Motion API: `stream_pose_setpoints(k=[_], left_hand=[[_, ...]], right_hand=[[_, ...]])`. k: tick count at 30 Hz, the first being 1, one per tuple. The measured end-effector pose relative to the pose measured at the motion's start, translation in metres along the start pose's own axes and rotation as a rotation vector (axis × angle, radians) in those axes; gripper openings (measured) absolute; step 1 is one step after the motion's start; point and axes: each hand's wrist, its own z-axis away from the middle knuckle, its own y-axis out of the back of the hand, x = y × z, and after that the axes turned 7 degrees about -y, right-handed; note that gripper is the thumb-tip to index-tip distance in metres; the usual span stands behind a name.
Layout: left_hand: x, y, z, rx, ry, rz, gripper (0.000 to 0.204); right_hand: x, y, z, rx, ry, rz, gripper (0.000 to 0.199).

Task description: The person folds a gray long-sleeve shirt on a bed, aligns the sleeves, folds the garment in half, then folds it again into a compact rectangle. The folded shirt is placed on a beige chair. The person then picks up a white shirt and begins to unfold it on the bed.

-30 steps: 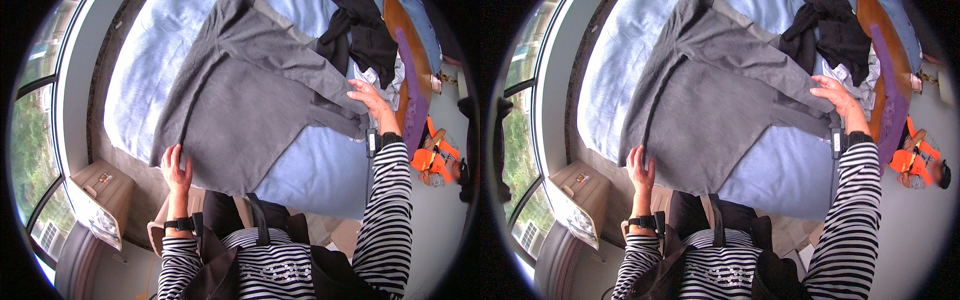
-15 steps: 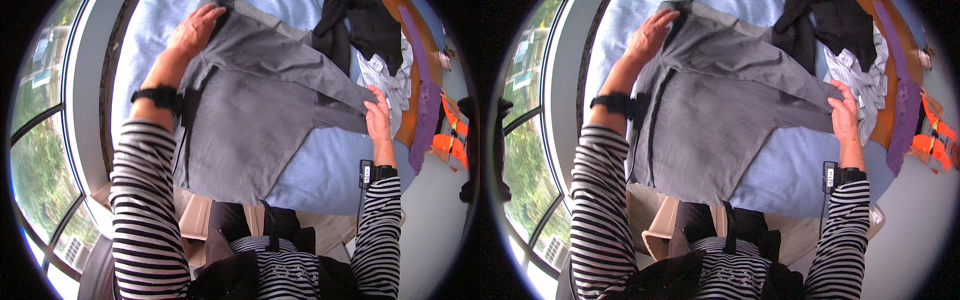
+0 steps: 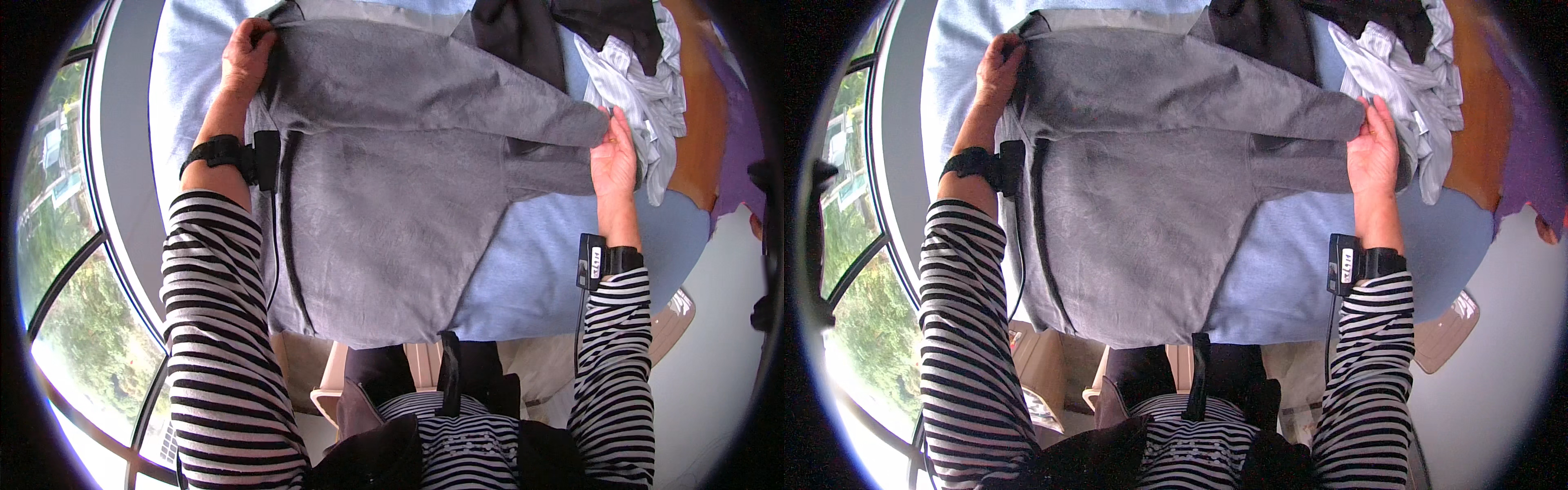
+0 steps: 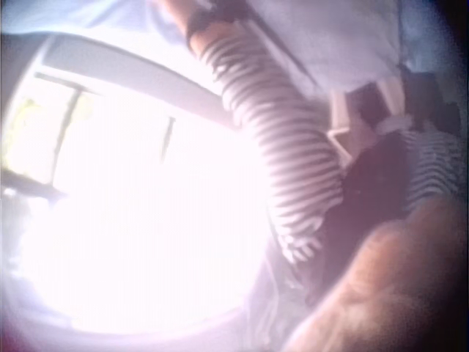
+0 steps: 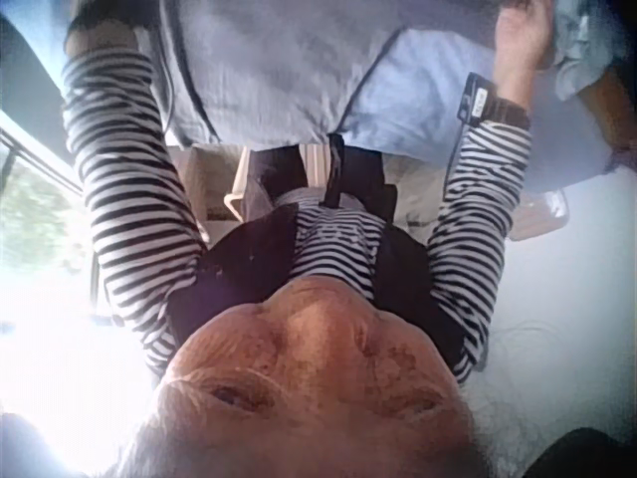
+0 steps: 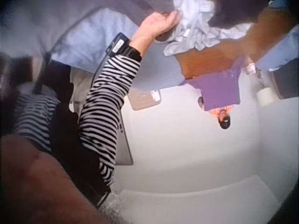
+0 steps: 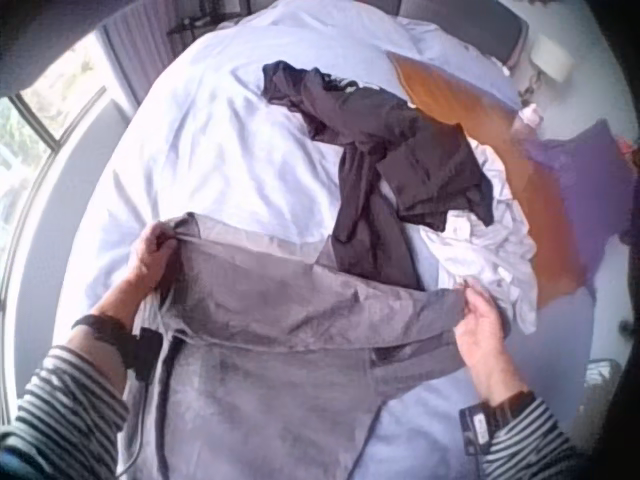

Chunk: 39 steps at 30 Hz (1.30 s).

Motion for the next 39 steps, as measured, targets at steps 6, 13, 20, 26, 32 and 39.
stream_pose_setpoints(k=[6, 13, 20, 26, 32, 39], left_hand=[[-0.011, 0.001, 0.005, 0.033, 0.167, 0.548, 0.015], [0.006, 0.002, 0.009, 0.100, 0.270, 0.713, 0.018], [0.009, 0.000, 0.008, 0.072, 0.255, 0.545, 0.040], [0.020, -0.001, 0.009, 0.143, 0.365, 0.582, 0.023], [0.020, 0.000, 0.007, 0.199, 0.452, 0.649, 0.023], [-0.008, -0.003, 0.007, 0.222, 0.462, 0.588, 0.026]], right_hand=[[0.009, -0.011, 0.029, -0.148, -0.020, 0.555, 0.051], [-0.023, 0.005, 0.038, -0.347, 0.127, 0.174, 0.058], [0.003, 0.007, 0.016, -0.176, -0.153, 0.155, 0.048], [0.004, -0.010, -0.006, -0.094, 0.031, 0.645, 0.032], [-0.002, -0.021, -0.011, 0.235, 0.169, 0.920, 0.030], [-0.009, -0.023, -0.008, -0.045, 0.036, 0.220, 0.038]])
